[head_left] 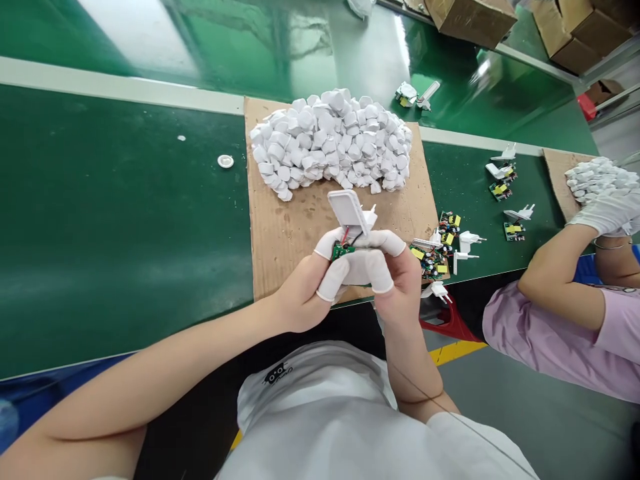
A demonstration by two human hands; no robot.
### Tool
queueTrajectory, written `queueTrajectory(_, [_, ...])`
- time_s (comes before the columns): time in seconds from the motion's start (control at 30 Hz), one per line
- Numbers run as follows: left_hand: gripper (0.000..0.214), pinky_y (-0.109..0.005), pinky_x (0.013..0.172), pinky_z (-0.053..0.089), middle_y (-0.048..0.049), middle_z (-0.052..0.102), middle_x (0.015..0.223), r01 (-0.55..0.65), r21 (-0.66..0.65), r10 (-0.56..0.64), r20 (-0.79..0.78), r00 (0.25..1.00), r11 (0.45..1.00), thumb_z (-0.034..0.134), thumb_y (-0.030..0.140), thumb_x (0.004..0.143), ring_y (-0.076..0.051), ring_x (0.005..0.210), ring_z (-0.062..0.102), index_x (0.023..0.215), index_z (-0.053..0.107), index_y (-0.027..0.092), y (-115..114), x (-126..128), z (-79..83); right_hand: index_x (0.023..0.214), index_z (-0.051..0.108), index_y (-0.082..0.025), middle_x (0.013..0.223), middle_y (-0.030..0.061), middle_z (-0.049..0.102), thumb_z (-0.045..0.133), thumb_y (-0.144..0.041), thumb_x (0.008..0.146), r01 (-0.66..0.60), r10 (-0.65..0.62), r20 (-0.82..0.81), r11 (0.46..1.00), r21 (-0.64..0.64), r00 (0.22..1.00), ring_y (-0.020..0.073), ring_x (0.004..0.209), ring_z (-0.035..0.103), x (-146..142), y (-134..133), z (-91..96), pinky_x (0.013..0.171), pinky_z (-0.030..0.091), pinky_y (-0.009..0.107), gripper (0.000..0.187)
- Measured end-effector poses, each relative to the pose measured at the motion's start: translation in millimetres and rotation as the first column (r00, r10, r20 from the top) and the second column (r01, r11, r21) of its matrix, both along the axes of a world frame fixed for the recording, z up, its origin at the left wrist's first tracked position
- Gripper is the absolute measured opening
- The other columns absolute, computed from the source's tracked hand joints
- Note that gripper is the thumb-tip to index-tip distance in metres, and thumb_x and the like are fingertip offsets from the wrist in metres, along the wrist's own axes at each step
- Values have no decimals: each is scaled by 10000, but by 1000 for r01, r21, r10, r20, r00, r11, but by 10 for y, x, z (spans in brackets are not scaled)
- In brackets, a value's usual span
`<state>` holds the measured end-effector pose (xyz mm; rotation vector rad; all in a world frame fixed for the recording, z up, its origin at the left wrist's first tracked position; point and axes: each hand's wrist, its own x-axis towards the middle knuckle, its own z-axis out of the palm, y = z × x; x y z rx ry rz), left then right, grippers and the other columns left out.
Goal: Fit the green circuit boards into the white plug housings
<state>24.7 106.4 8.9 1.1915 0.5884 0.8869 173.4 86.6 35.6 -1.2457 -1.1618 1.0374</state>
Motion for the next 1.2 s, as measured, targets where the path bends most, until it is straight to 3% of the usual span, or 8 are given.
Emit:
queueTrajectory(0.17, [600, -267, 534, 469, 38, 561, 761, 74, -146, -67, 53, 996, 986, 592, 663, 1061, -127, 568, 492, 1454, 529, 214, 22, 11, 78, 1029, 778, -269, 916, 33, 807, 827, -574, 968, -60, 60, -22, 998, -6, 998, 215, 794, 774, 74, -53, 9, 766, 679, 339, 314])
queueTrajectory(0.3, [656, -249, 456, 445, 42, 582, 751, 35, -231, -39, -14, 999, 972, 677, 707, 991, -111, 512, 477, 1395, 551, 206, 53, 6, 67, 1137, 802, -260, 1084, 75, 824, 704, -661, 1030, -125, 127, 54, 991, -45, 990, 250, 945, 798, 104, -87, 22, 849, 696, 373, 426])
queueTrajectory(0.43, [639, -222, 431, 437, 98, 516, 654, 7, -234, -29, -92, 995, 972, 751, 599, 983, -107, 479, 477, 1431, 512, 211, 73, 5, 64, 1136, 814, -257, 1053, 58, 831, 676, -672, 1044, -131, 134, 53, 990, -50, 990, 243, 979, 802, 113, -76, -17, 886, 699, 357, 447])
queueTrajectory(0.67, [692, -224, 440, 416, 74, 588, 727, 171, -205, -177, -11, 984, 964, 666, 611, 1044, -102, 480, 516, 1557, 404, 227, 94, -37, -33, 1143, 816, -254, 1018, 50, 832, 713, -634, 1040, -104, 102, -38, 992, -66, 994, 232, 956, 800, 146, -52, -51, 883, 700, 354, 408])
queueTrajectory(0.87, [688, -221, 417, 335, 91, 528, 765, 207, -256, -211, 12, 977, 944, 639, 632, 1056, -58, 443, 352, 1572, 375, 262, 76, -53, -10, 1269, 784, -259, 1012, 47, 815, 831, -641, 931, -258, 247, -90, 956, -142, 965, 206, 789, 752, 274, -55, -31, 724, 699, 332, 513])
queueTrajectory(1.03, [644, -223, 477, 309, 116, 482, 616, 372, -269, -345, 143, 928, 888, 624, 567, 1083, -93, 452, 425, 1577, 364, 246, 134, -30, 78, 1219, 792, -241, 959, 49, 813, 878, -630, 880, -193, 173, -128, 966, -174, 977, 211, 759, 753, 339, -48, -62, 699, 697, 340, 523])
queueTrajectory(1.2, [706, -225, 509, 375, 60, 565, 827, 309, -240, -287, 121, 950, 920, 668, 574, 1059, -92, 541, 506, 1562, 299, 241, 130, -52, 80, 1284, 761, -264, 942, 15, 798, 891, -507, 904, -265, 241, -225, 961, -83, 944, 102, 530, 612, 335, -101, -55, 465, 556, 206, 469])
